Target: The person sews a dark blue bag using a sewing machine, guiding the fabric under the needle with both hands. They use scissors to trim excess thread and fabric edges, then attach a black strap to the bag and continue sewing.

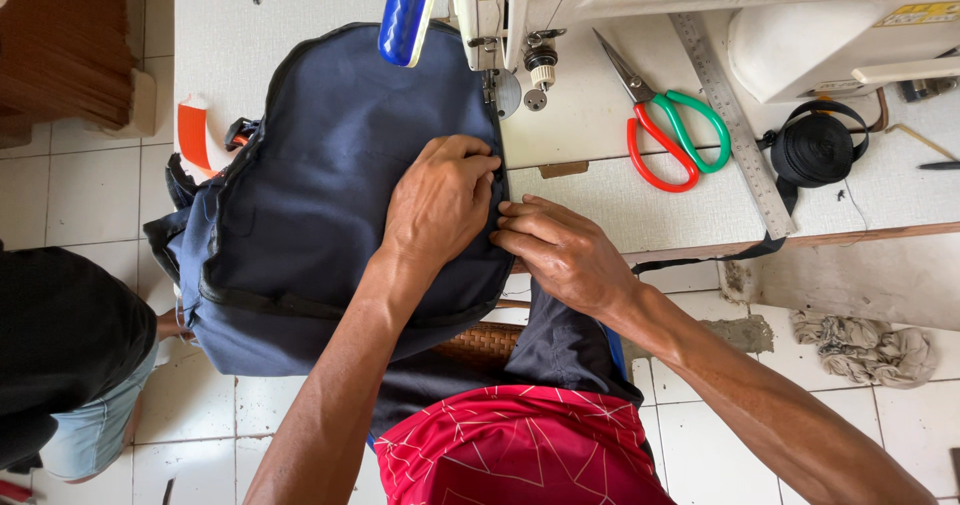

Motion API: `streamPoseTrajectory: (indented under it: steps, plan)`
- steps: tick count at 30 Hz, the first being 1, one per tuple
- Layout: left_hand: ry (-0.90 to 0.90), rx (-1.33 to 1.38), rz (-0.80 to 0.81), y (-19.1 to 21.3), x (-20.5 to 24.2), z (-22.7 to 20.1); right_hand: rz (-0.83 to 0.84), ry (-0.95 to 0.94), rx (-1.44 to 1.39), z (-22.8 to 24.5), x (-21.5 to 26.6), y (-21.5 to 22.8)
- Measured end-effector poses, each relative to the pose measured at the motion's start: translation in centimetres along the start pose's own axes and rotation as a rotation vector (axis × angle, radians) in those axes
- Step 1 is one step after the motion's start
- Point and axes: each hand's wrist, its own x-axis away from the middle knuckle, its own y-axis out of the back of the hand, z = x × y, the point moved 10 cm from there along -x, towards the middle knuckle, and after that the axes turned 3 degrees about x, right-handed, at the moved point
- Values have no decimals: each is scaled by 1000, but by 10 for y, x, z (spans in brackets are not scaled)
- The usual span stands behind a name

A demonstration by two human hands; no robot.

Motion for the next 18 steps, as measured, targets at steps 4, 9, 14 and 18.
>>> streamPoseTrajectory:
  steps: [4, 9, 14, 18]
  plan:
    - [-24, -21, 10, -3, 1, 3, 0, 14, 15, -1, 3, -4]
    - [-83, -10, 4, -5, 3, 0, 16, 31, 56, 2, 3, -3]
    - [-103, -67, -9, -9, 5, 1, 4, 36, 47, 0, 5, -5]
    - [-111, -125, 10, -13, 5, 1, -3, 46, 57, 0, 6, -4]
